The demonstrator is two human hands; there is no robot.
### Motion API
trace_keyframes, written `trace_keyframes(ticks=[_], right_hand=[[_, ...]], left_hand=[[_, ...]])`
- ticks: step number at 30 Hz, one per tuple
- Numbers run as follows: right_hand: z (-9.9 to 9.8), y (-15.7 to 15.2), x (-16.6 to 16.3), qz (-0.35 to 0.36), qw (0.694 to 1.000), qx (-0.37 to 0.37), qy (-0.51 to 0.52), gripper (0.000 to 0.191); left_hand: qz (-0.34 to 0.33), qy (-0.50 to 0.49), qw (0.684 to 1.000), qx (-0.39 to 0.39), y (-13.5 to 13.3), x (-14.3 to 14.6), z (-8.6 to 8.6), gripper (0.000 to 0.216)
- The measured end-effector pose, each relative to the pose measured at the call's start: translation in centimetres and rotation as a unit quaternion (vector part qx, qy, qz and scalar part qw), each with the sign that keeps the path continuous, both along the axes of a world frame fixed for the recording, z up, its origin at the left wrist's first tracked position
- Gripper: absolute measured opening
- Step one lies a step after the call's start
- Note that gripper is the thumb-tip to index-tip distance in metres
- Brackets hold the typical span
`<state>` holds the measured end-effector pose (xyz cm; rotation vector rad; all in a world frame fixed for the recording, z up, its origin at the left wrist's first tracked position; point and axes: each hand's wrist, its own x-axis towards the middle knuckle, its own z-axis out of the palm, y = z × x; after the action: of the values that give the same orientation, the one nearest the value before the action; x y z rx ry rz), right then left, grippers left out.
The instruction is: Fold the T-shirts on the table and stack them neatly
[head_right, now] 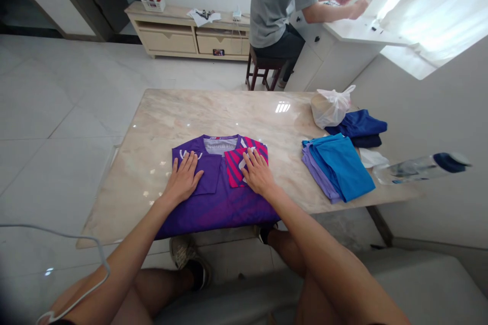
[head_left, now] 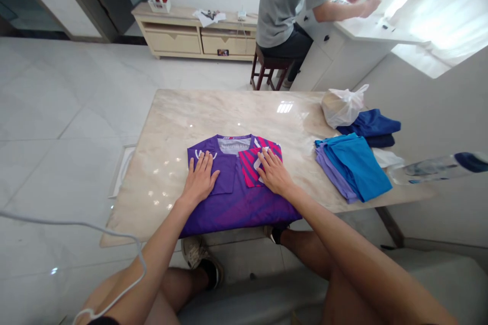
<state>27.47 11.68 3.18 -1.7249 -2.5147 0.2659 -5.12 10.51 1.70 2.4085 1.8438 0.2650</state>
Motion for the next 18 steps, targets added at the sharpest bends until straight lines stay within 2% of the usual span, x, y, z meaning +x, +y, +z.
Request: trace_keyframes(ticks=[5,9,15,18], right_hand=[[-2.2,0.1,0.7,-0.007,1.0,-0.029,0.009,0.071],[-2.6,0.0,0.8,-0.005,0.999,-0.032,0.02,0.074],[-2.8,-1.0,0.8,-0.008,0.999,0.019,0.039,0.069],[-2.5,-0.9,0.9,0.042,0.998,0.021,0.033,0.068]], left_hand=[[0.025,-0.002,1.0,-0.016,0.3,-0.1,-0.4,0.076],[0.066,-0.004,0.998,-0.006,0.5,-0.2,-0.5,0.079],[0.094,0.005,0.995,-0.015,0.7,0.5,0.4,0.078],[0.053,0.004,0.999,-0.004,0.2,1.3,1.0,0.075]])
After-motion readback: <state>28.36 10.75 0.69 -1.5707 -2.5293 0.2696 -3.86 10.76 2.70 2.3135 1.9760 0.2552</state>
